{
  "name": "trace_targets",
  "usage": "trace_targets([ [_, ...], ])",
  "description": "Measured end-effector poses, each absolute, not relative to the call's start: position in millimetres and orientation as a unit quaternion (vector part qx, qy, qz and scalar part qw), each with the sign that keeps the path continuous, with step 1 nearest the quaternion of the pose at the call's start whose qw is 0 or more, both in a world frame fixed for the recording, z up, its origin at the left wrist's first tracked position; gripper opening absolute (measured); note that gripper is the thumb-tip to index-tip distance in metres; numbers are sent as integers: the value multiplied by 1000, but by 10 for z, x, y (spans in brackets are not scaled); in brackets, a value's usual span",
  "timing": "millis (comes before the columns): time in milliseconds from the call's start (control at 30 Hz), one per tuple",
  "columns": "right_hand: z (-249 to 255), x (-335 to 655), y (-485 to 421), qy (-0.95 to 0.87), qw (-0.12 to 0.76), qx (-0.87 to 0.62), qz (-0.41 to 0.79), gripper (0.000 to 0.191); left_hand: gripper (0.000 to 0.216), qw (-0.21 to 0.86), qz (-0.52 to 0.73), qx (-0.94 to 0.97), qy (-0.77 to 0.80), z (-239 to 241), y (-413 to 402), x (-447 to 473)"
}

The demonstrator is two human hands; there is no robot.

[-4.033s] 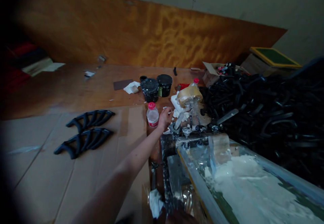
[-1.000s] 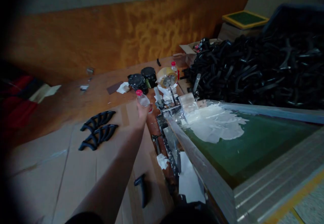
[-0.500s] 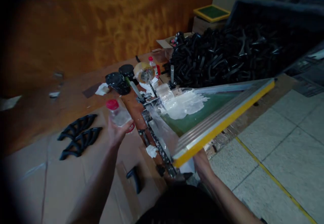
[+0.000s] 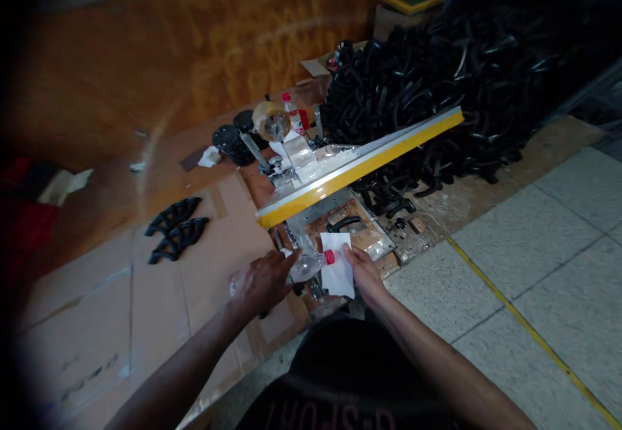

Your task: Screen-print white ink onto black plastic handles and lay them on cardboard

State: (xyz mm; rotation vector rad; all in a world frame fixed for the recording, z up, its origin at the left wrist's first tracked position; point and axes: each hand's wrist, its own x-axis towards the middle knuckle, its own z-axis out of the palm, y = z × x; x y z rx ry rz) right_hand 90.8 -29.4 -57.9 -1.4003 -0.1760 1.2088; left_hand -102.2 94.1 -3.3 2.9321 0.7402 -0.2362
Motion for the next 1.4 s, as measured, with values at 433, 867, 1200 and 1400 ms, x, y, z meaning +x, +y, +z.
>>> trace_targets([
  [433, -629, 1490, -332, -97, 605, -523, 593, 47, 63, -12, -151, 942, 299, 326, 488, -517],
  [867, -628, 1680, -284, -152, 579, -501, 624, 44, 65, 3, -144, 912, 384, 294, 261, -414],
  [1200, -729, 1939, -267, -297, 494, -576, 580, 48, 72, 118, -50, 867, 481, -29, 123, -450],
  [1400, -695, 2048, 160, -610, 378, -657, 232, 43, 73, 299, 105, 763, 564, -140, -67, -541],
])
